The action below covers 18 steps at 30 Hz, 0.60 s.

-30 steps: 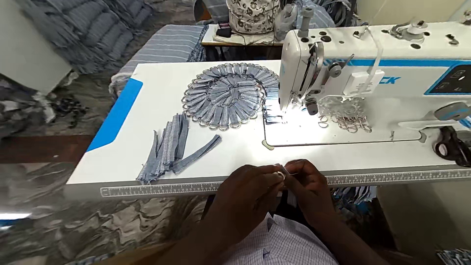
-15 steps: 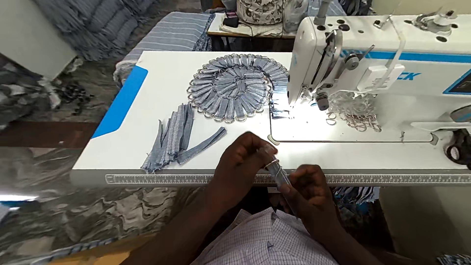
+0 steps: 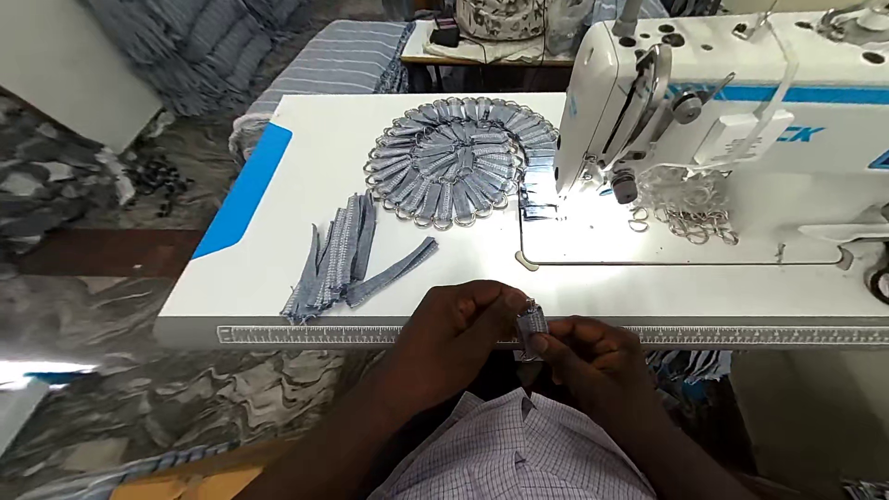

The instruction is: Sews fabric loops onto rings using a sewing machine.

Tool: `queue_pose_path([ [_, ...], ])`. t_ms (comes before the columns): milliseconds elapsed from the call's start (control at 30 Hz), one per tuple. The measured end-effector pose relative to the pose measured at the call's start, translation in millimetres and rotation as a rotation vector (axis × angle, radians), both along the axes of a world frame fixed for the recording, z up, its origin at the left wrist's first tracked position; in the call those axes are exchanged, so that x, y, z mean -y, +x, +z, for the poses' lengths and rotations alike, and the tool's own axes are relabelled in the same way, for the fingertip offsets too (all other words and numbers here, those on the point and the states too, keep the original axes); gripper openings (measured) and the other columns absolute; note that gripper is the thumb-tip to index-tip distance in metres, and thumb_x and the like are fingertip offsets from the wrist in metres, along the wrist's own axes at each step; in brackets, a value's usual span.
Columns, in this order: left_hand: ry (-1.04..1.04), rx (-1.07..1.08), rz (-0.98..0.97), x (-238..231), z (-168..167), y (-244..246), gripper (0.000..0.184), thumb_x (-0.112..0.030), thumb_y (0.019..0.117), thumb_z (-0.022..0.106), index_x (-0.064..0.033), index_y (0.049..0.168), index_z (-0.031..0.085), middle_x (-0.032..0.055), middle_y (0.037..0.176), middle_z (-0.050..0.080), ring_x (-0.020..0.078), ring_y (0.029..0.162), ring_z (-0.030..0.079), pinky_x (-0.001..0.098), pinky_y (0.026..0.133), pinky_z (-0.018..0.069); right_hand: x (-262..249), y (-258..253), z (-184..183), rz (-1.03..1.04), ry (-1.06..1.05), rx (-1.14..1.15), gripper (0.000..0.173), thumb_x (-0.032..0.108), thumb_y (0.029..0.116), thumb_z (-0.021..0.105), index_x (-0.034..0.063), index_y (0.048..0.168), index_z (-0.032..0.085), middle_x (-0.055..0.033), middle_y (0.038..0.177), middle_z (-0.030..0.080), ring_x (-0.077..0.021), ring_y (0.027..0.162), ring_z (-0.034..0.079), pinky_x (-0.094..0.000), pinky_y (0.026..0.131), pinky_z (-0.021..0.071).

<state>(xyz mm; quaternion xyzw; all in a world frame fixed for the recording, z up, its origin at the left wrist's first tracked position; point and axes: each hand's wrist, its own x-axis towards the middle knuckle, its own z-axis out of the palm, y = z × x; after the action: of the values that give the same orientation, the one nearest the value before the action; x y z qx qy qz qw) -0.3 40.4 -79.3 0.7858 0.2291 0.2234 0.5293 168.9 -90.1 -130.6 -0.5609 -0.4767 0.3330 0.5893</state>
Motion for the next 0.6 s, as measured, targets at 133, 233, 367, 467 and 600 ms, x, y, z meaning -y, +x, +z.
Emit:
queue_pose_path([
  [133,0.067,-0.032,-0.001,2.9,1.2,-1.2,0.017,-0.026,0.0992,0.069,-0.0131,0.108,0.074,-0.005,0.085,0.076,0.0084,0.07,0.072,0.0248,0.059,0.0629,-3.3,-3.3,-1.1,-0.012,-0.045,-0.009,0.014,0.024,0.098,0.07,0.0115,0.096,0.075,0.0014,0.066,0.063,-0.0075,0.049,0.054,-0.02,0.044,0.0466],
  [233,0.134,-0.038,0.069,4.4,-5.7,3.3,0.011,-0.024,0.097,0.072,-0.0149,0.103,0.075,-0.0073,0.081,0.074,0.0056,0.065,0.069,0.0228,0.055,0.0599,-5.3,-3.9,-2.6,-0.009,-0.061,-0.037,0.013,0.023,0.0972,0.071,0.0104,0.096,0.075,-0.0002,0.065,0.063,-0.0085,0.049,0.053,-0.0206,0.043,0.0454],
  [367,0.254,-0.038,0.112,1.6,-12.0,7.5,0.011,-0.028,0.1,0.068,-0.0173,0.102,0.071,-0.0102,0.074,0.07,0.0025,0.058,0.063,0.0199,0.047,0.0544,-9.2,-6.4,-21.3,-0.122,0.119,0.103,0.032,0.029,0.0858,0.084,0.0165,0.109,0.065,0.0022,0.095,0.062,-0.0084,0.068,0.059,-0.023,0.054,0.0534],
  [467,0.345,-0.082,0.099,-1.4,-15.6,14.4,0.013,-0.031,0.1048,0.059,-0.018,0.103,0.062,-0.0107,0.063,0.058,0.0024,0.047,0.053,0.0203,0.039,0.0447,-16.2,-5.5,-38.3,-0.139,0.272,0.143,0.044,0.027,0.0855,0.085,0.0168,0.113,0.051,-0.0007,0.103,0.066,-0.0116,0.076,0.067,-0.0276,0.061,0.0615],
  [600,0.242,-0.053,0.102,-6.9,-19.2,30.8,0.015,-0.029,0.1064,0.057,-0.0153,0.103,0.06,-0.0061,0.064,0.063,0.0064,0.048,0.059,0.0229,0.041,0.051,-22.1,-0.9,-49.3,-0.301,0.4,0.358,0.022,0.018,0.0879,0.08,0.0125,0.092,0.059,0.0018,0.086,0.065,-0.0065,0.071,0.065,-0.0232,0.059,0.0604],
])
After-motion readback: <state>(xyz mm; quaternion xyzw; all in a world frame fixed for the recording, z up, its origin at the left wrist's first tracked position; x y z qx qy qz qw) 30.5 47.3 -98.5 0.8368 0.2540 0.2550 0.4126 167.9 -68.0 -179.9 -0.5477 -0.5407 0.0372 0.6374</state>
